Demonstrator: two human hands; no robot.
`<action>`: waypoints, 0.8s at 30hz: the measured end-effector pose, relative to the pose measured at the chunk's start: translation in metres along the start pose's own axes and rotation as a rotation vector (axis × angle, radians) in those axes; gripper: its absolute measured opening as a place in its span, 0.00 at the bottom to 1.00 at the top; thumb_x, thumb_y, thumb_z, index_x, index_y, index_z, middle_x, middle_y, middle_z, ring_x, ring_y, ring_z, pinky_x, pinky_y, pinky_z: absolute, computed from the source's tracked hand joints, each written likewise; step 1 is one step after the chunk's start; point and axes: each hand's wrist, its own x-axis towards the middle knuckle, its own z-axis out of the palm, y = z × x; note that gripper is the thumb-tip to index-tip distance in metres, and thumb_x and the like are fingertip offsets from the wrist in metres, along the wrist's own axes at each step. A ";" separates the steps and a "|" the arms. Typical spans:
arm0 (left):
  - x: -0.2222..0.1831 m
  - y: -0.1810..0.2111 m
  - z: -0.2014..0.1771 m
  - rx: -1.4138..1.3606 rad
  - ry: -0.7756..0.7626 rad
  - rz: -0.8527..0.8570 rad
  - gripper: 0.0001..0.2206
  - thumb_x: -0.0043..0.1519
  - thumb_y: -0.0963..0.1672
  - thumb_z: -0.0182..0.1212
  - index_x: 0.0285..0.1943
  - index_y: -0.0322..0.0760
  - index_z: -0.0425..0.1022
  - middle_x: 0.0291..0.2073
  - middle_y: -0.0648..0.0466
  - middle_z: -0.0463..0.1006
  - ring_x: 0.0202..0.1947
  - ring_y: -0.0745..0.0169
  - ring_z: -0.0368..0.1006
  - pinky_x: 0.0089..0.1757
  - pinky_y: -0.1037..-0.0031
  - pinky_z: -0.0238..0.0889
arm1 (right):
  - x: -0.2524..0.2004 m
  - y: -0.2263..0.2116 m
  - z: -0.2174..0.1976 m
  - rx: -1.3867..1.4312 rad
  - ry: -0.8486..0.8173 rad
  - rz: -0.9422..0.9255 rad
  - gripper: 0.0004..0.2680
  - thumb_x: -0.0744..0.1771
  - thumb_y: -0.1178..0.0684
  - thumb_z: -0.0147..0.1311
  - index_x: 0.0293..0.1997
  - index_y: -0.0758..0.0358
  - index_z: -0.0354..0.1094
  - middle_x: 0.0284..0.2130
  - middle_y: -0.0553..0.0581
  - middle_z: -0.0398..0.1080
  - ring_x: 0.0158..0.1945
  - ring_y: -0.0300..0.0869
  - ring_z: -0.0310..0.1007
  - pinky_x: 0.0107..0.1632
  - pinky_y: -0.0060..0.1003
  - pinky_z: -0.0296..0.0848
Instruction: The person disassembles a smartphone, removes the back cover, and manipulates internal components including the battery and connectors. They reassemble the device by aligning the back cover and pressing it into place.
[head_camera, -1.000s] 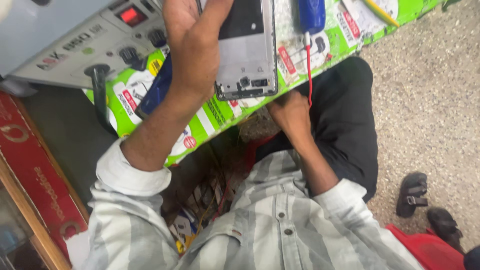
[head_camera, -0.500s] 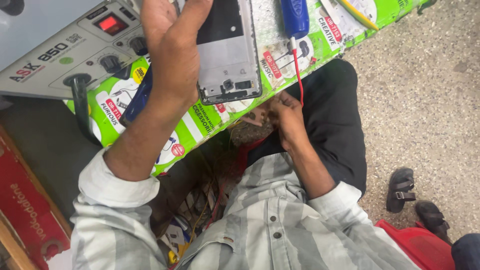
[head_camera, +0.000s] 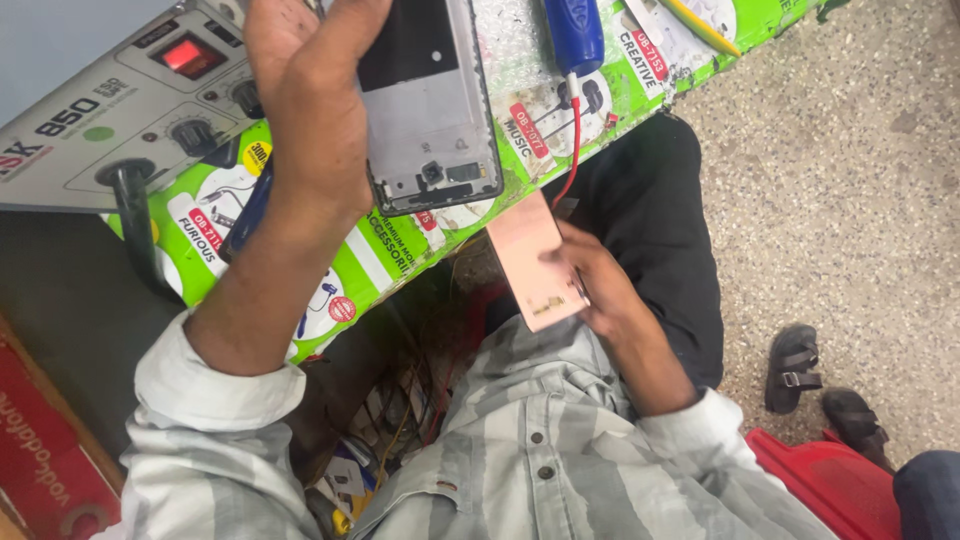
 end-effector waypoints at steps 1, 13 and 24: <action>0.002 0.000 -0.001 0.003 -0.023 0.011 0.08 0.69 0.37 0.62 0.53 0.31 0.69 0.46 0.52 0.76 0.45 0.68 0.72 0.51 0.74 0.66 | -0.009 0.001 -0.006 0.017 -0.019 0.034 0.24 0.62 0.62 0.52 0.69 0.74 0.59 0.49 0.61 0.75 0.44 0.40 0.78 0.48 0.33 0.77; 0.005 0.003 -0.003 -0.036 -0.098 -0.149 0.03 0.71 0.38 0.58 0.51 0.31 0.73 0.41 0.51 0.78 0.40 0.64 0.77 0.46 0.71 0.73 | -0.076 0.007 -0.006 0.599 -0.351 0.140 0.30 0.71 0.32 0.41 0.76 0.65 0.45 0.62 0.79 0.58 0.59 0.65 0.67 0.56 0.63 0.69; 0.019 0.000 -0.014 -0.548 -0.402 -0.360 0.16 0.76 0.46 0.46 0.64 0.30 0.69 0.54 0.46 0.77 0.60 0.49 0.74 0.58 0.54 0.68 | -0.073 -0.076 0.051 0.206 -0.266 -0.275 0.33 0.64 0.55 0.69 0.74 0.74 0.51 0.38 0.57 0.66 0.30 0.39 0.67 0.26 0.28 0.65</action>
